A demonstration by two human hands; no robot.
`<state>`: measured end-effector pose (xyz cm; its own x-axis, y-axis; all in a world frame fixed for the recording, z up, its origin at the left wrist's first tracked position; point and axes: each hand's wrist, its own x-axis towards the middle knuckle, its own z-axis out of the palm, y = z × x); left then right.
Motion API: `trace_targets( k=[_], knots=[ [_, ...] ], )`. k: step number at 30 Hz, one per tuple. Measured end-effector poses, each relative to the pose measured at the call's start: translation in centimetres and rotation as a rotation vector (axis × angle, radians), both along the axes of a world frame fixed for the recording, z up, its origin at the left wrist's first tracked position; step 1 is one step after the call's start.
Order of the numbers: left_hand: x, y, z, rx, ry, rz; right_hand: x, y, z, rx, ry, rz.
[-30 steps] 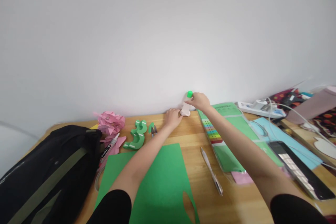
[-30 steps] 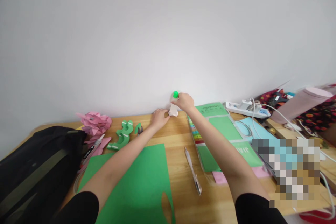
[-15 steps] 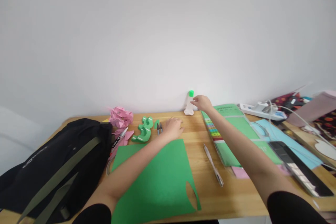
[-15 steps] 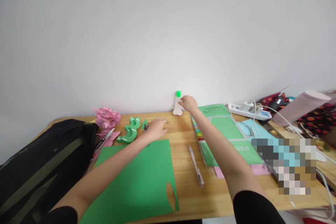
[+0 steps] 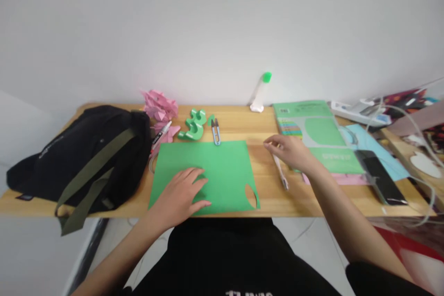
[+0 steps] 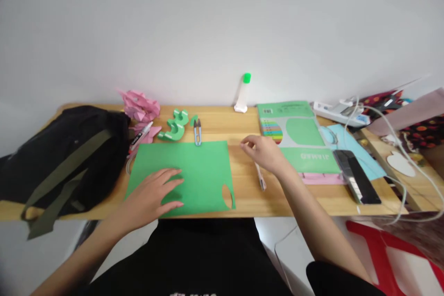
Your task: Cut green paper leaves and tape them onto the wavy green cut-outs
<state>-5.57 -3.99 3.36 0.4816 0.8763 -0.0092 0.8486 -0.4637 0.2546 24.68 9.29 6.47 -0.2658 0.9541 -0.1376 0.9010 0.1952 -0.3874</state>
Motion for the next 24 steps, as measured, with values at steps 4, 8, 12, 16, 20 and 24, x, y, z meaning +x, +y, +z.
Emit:
trace_targets(
  k=[4,8,12,16,20,24],
  knots=[
    [-0.1,-3.3,-2.3,-0.04,-0.006,0.072,-1.8,-6.5,-2.5,-0.056,-0.005,0.056],
    [1.7,-4.6,-3.4,-0.044,-0.003,0.057,-2.8,-9.5,-4.6,-0.065,-0.085,0.012],
    [2.9,-5.2,-3.0,0.019,-0.066,-0.016,-2.3,-10.4,-5.2,-0.02,-0.087,-0.119],
    [2.1,-5.2,-2.4,0.132,-0.231,-0.01,-0.7,-10.0,-5.1,0.103,0.16,-0.355],
    [-0.3,-4.9,-1.1,0.384,-0.304,0.169,0.7,-9.5,-5.0,0.19,0.336,-0.515],
    [-2.7,-4.0,1.7,0.579,-0.313,0.308,0.8,-8.4,-4.7,0.135,0.431,-0.487]
  ],
)
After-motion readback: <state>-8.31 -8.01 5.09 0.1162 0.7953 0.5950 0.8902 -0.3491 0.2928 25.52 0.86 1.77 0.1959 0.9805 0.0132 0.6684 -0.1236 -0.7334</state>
